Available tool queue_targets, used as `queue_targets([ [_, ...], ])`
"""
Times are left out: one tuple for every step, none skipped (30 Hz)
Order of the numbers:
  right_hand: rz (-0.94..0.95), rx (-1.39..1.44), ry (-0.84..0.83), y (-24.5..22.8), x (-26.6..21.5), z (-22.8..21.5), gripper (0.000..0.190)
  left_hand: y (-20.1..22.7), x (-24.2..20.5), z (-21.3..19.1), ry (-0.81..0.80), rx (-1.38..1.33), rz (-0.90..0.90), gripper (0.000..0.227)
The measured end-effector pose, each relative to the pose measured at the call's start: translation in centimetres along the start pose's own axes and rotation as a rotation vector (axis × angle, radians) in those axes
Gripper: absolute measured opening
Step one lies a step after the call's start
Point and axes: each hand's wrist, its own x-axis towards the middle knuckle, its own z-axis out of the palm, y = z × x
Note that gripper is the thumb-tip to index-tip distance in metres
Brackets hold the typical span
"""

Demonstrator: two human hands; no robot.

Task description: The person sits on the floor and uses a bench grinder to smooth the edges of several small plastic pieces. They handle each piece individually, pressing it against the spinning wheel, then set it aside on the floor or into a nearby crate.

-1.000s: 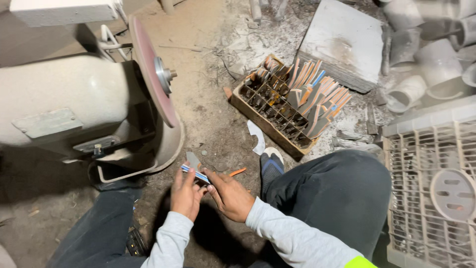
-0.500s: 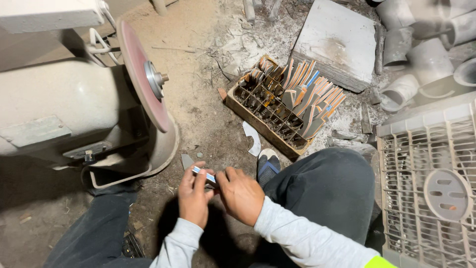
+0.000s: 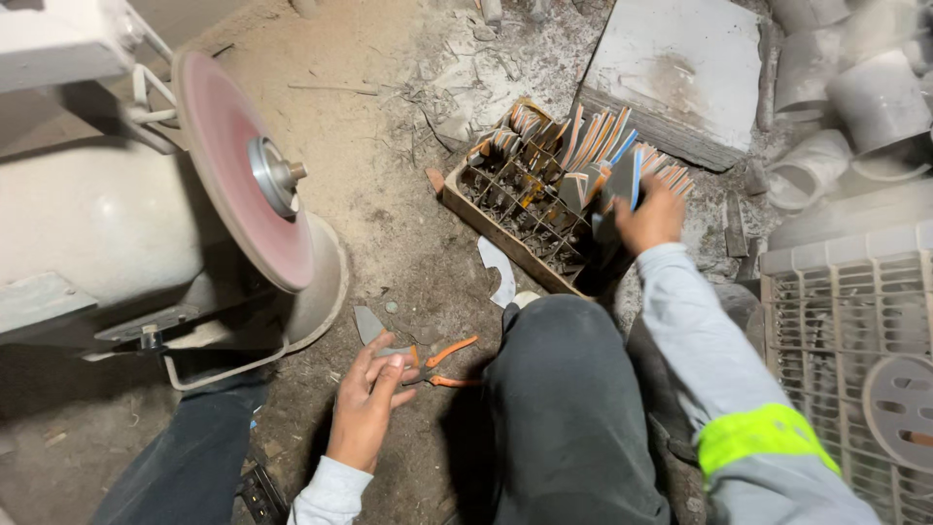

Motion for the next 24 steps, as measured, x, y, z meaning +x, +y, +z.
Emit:
queue_targets([
  [0.093, -0.030, -0.014, 2.2, -0.9, 2.3, 0.040, -0.5, 0.4, -0.1, -0.013, 0.033, 0.001, 0.060],
  [0.126, -0.017, -0.006, 3.6, -1.9, 3.3, 0.041, -1.1, 0.7, -0.2, -0.026, 0.065, 0.000, 0.059],
  [0.159, -0.003, 0.002, 4.6, -3.1, 3.9, 0.044, -1.8, 0.9, -0.4, -0.044, 0.083, 0.000, 0.059],
  [0.189, 0.013, 0.012, 5.3, -3.6, 4.5, 0.048, -2.4, 1.2, -0.6, -0.060, 0.100, 0.004, 0.058],
  [0.246, -0.022, 0.005, 5.7, -3.8, 5.0, 0.042, -3.0, 1.7, -0.8, -0.077, 0.117, 0.008, 0.058],
  [0.312, -0.062, -0.012, 6.3, -4.7, 5.2, 0.038, -3.7, 1.9, -1.0, -0.083, 0.123, -0.005, 0.059],
  [0.378, -0.103, -0.029, 6.7, -5.7, 5.4, 0.034, -4.4, 2.0, -1.2, -0.090, 0.129, -0.018, 0.059],
  [0.393, -0.116, -0.011, 6.8, -6.3, 5.9, 0.035, -4.9, 2.6, -1.1, -0.100, 0.133, -0.020, 0.060],
  [0.409, -0.129, 0.007, 6.5, -7.0, 6.4, 0.036, -5.5, 2.8, -1.0, -0.108, 0.155, -0.014, 0.058],
  [0.418, -0.135, 0.025, 6.2, -7.1, 7.0, 0.037, -5.9, 2.7, -1.0, -0.108, 0.176, -0.004, 0.057],
  [0.414, -0.132, 0.045, 6.2, -6.8, 7.2, 0.037, -6.2, 2.9, -1.1, -0.108, 0.196, 0.006, 0.056],
  [0.409, -0.129, 0.055, 6.1, -7.0, 7.5, 0.037, -6.6, 3.1, -1.1, -0.112, 0.239, 0.067, 0.054],
  [0.404, -0.126, 0.065, 5.9, -7.2, 7.8, 0.037, -7.0, 3.4, -1.1, -0.117, 0.281, 0.128, 0.052],
  [0.346, -0.155, -0.006, 5.8, -7.2, 7.9, 0.036, -7.2, 3.3, -1.5, -0.110, 0.324, 0.192, 0.051],
  [0.287, -0.184, -0.076, 6.0, -7.2, 7.5, 0.035, -7.4, 3.5, -1.8, -0.076, 0.415, 0.127, 0.049],
  [0.227, -0.211, -0.143, 5.8, -7.2, 7.5, 0.034, -7.4, 4.1, -2.1, -0.040, 0.507, 0.061, 0.048],
  [0.253, -0.207, -0.165, 5.4, -7.6, 7.7, 0.035, -7.7, 4.5, -2.8, -0.005, 0.597, -0.008, 0.047],
  [0.277, -0.210, -0.183, 5.4, -7.9, 7.4, 0.035, -8.2, 4.9, -3.7, 0.066, 0.689, 0.012, 0.047],
  [0.301, -0.213, -0.202, 5.3, -7.9, 7.4, 0.036, -8.8, 5.8, -4.8, 0.138, 0.782, 0.030, 0.046],
  [0.304, -0.270, -0.291, 5.2, -7.6, 7.6, 0.038, -9.8, 6.8, -5.8, 0.202, 0.877, 0.046, 0.046],
  [0.305, -0.328, -0.379, 5.0, -7.2, 7.9, 0.041, -11.0, 7.6, -6.8, 0.222, 0.897, -0.011, 0.047],
  [0.306, -0.387, -0.466, 4.7, -6.7, 8.2, 0.044, -12.5, 8.4, -7.8, 0.241, 0.915, -0.066, 0.048],
  [0.325, -0.381, -0.447, 4.0, -6.5, 8.7, 0.039, -14.1, 9.2, -8.4, 0.260, 0.932, -0.122, 0.049],
  [0.347, -0.376, -0.428, 3.1, -6.4, 9.1, 0.035, -15.8, 10.1, -8.7, 0.244, 0.997, -0.043, 0.044],
])
